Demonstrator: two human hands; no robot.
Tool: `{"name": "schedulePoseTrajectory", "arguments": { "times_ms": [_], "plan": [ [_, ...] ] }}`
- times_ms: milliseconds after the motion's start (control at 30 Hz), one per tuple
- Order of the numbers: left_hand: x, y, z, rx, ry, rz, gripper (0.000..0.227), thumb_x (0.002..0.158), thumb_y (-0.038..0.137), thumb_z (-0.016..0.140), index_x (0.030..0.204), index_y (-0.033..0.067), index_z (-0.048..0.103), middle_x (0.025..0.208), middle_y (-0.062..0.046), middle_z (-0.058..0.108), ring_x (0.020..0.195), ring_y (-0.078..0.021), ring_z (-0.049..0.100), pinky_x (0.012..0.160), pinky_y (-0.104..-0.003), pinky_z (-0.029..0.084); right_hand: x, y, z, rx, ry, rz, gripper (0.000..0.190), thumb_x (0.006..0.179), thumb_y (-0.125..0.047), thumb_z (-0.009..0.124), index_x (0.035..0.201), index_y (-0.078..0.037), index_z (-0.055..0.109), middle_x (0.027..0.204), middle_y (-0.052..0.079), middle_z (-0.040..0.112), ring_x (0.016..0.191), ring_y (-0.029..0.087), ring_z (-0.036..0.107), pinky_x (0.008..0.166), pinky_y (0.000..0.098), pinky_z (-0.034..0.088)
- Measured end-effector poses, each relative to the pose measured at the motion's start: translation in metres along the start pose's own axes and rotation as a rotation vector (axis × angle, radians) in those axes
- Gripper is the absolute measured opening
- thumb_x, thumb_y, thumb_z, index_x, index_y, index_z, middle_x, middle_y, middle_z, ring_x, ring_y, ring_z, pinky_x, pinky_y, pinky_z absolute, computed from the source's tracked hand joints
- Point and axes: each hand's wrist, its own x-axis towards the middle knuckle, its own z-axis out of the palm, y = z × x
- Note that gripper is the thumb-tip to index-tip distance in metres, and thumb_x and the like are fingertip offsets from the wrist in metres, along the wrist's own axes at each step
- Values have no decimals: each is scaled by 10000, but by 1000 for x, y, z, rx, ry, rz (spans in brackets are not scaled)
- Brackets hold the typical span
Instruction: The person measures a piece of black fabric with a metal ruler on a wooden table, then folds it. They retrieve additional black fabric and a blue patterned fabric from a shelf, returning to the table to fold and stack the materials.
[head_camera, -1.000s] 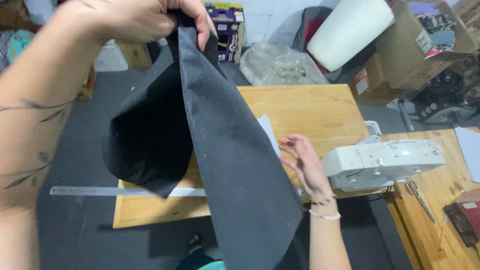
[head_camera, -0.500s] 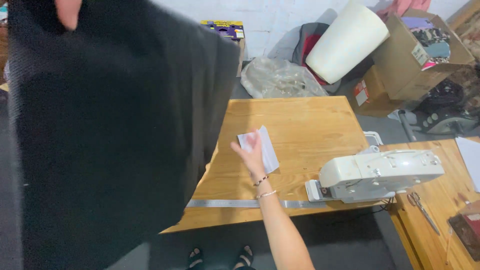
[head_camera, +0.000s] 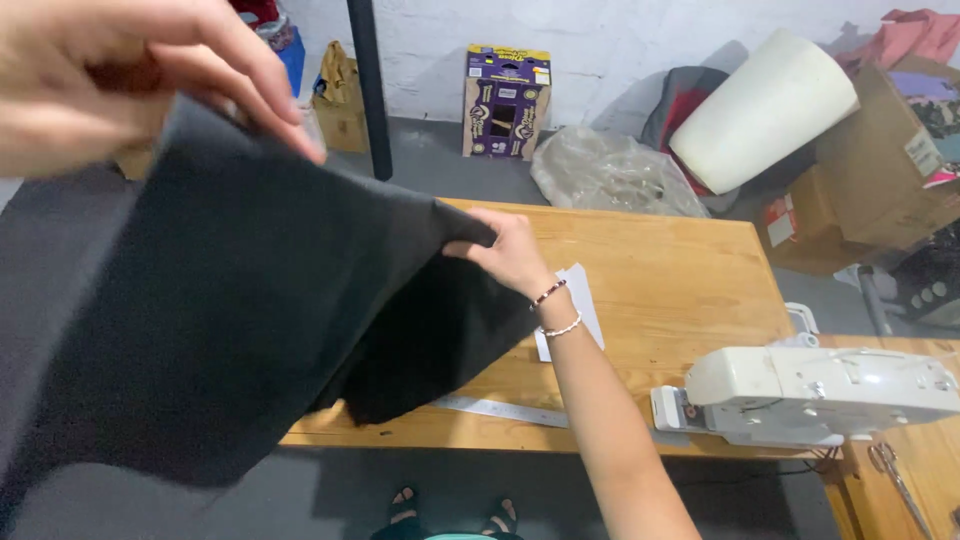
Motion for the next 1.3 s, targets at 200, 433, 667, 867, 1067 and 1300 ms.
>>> {"name": "schedulePoseTrajectory", "arguments": {
  "times_ms": [200, 433, 667, 867, 1067, 1300],
  "plan": [
    [29, 58, 95, 402, -314, -424, 754, 758, 374, 758, 1414, 531, 421, 1166, 282, 836, 714, -93, 888, 736, -265, 643, 5, -18, -14, -182, 244, -120, 115, 895, -71, 680, 991, -134, 693, 951, -40, 723, 890, 110, 666, 857, 248, 485],
    [50, -1, 157, 123, -559, -22, 1190, 555, 423, 939, 1553, 277, 305, 1268, -100, 671, 1164, -279, 666, 958, -418, 525, -1, -67, -10, -146, 180, -299, 502, 725, 150, 440, 1053, -119, 709, 1004, 45, 743, 994, 223, 719, 960, 330, 552],
    [122, -58, 220, 215, 256, 416, 1265, 545, 285, 965, 1593, 155, 267, 1584, -144, 355, 1475, -373, 278, 1152, -691, 198, -19, -103, 10, 27, 97, -357, 392, 837, 104, 586, 1033, -179, 774, 964, 12, 786, 955, 169, 754, 868, 315, 591],
    [140, -77, 217, -222, 168, 291, 225, 835, 103, 763, 1038, 199, 752, 904, -34, 789, 871, -216, 760, 796, -366, 582, -28, -62, -36, 236, 334, 31, 319, 1074, -350, 487, 1214, -112, 647, 982, 45, 691, 892, 83, 588, 816, 251, 565],
    [141, -85, 202, -652, -251, -217, 450, 898, 106, 691, 1345, 151, 659, 1164, -87, 742, 934, -198, 675, 838, -395, 584, -90, -16, -29, 783, 260, 447, 1048, 779, -872, 357, 1479, -93, 389, 1283, 191, 628, 1112, 260, 638, 936, 416, 560],
    [250, -246, 331, -662, -295, -265, 350, 861, 200, 781, 1199, 162, 696, 1060, -45, 700, 840, -170, 680, 667, -301, 594, -128, 85, -11, 728, 251, 879, 581, 879, -262, 713, 1412, -82, 567, 1156, 172, 694, 907, 253, 711, 780, 409, 602]
  ]
}}
